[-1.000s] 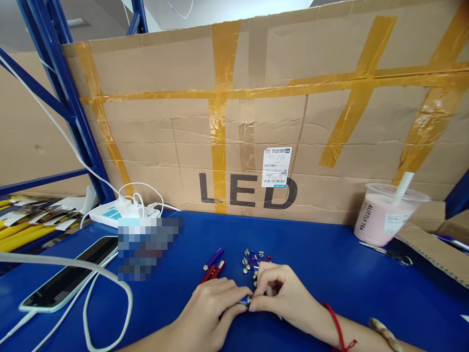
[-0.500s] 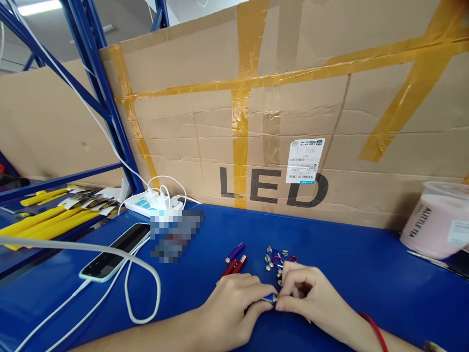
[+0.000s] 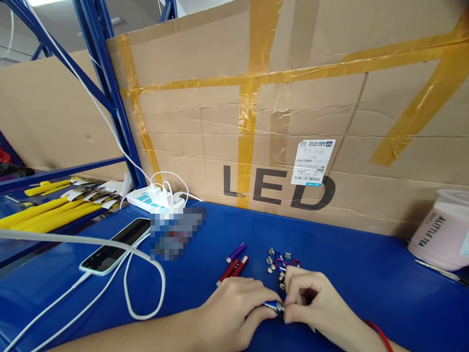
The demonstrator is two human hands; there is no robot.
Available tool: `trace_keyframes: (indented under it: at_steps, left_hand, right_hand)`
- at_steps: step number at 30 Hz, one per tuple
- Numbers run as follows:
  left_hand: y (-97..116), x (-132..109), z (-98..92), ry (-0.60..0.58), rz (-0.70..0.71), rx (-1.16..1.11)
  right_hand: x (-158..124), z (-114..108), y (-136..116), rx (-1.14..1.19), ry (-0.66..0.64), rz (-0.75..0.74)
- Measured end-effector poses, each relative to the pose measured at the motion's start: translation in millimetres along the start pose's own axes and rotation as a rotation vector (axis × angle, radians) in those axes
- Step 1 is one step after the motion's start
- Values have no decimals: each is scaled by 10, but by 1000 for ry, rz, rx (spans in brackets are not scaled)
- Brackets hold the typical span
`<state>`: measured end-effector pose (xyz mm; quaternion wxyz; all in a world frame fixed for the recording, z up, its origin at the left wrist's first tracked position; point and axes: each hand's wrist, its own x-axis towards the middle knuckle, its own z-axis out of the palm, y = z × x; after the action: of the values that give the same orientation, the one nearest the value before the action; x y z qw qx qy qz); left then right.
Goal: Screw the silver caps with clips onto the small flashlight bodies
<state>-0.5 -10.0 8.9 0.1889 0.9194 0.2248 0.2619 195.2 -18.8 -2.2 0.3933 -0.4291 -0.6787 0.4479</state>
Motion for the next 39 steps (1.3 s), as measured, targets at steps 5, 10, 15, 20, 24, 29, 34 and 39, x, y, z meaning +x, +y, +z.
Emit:
trace_keyframes:
  at_steps: [5,10,15,20,24,29,34,39]
  left_hand:
    - [8,3,-2,-31,-7,-6]
    - [-16,-15,24,-28,-13,-6]
    - [-29,-29,49,-38,-35,-4]
    - [-13,-23,47,-8,-54,-58]
    - [17,-13,26,13,-34,-59]
    - [35,-9,17,17,-8,-61]
    - [10,-1,12,5,-17,-75]
    - [13,15,-5,-2,-13,-65]
  right_hand:
    - [-2,12,-17,6,17,24]
    - [-4,30,-18,-119,12,35]
    - [-24,45,-4,-165,34,3]
    - [-35,63,-47,-141,55,15]
    - [-30,65,-53,-100,36,56]
    - [-21,53,0,-31,5,59]
    - [-9,48,10,-10,-7,86]
    - [-5,47,18,-12,-17,104]
